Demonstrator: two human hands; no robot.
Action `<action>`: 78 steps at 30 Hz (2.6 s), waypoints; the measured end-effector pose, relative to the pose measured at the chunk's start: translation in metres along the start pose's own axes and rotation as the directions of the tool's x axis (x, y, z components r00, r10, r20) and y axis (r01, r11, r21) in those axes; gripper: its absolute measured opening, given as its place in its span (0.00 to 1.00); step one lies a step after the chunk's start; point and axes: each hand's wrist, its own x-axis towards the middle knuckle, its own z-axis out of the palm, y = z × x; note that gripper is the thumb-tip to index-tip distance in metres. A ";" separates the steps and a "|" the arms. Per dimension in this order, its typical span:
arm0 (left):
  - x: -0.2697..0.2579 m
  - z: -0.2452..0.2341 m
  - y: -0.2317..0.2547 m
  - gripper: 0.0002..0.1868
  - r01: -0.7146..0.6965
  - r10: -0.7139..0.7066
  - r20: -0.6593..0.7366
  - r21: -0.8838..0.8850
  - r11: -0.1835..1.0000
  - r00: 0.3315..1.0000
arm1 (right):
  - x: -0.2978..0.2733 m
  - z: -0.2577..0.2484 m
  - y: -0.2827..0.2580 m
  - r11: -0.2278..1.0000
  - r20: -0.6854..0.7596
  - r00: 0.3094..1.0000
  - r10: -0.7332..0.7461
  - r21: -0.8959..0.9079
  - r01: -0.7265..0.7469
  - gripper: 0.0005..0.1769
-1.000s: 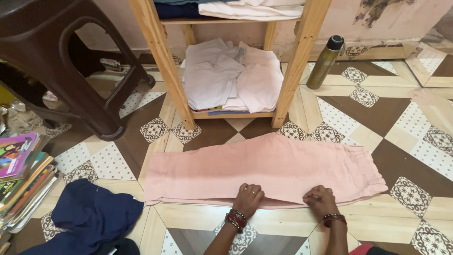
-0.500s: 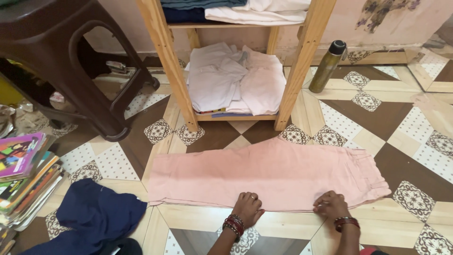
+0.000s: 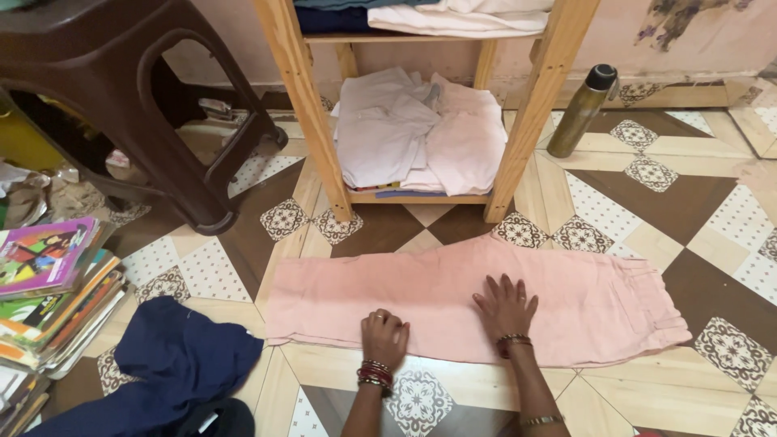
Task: The person folds several garments on the floor, including a blue pair of pants, a pink pair of pants, and a dark blue pair of pants, then places them on a wooden shelf. The person also folds a black t-shirt.
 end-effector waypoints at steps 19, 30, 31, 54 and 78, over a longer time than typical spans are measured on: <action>-0.016 0.001 -0.052 0.12 -0.005 0.003 -0.067 -0.021 1.000 0.998 | -0.035 -0.046 -0.068 0.494 -0.261 0.773 -0.578 0.642 0.587 0.06; -0.013 0.002 -0.058 0.08 -0.090 0.092 -0.087 0.029 0.996 0.992 | -0.045 -0.077 -0.097 0.727 0.147 0.857 -0.494 0.611 0.314 0.04; -0.013 0.000 -0.057 0.09 -0.116 0.125 -0.125 0.074 0.990 0.984 | -0.044 -0.075 -0.097 0.732 0.159 0.863 -0.480 0.615 0.294 0.04; 0.018 -0.014 -0.103 0.26 0.813 -0.818 -0.082 0.204 0.546 0.570 | -0.047 -0.063 -0.129 0.941 0.393 0.861 -0.322 0.033 0.337 0.38; 0.092 -0.084 0.060 0.41 0.339 -0.302 0.235 -0.136 0.931 0.924 | -0.006 0.005 -0.082 -0.475 0.635 0.768 -0.085 0.651 -0.591 0.42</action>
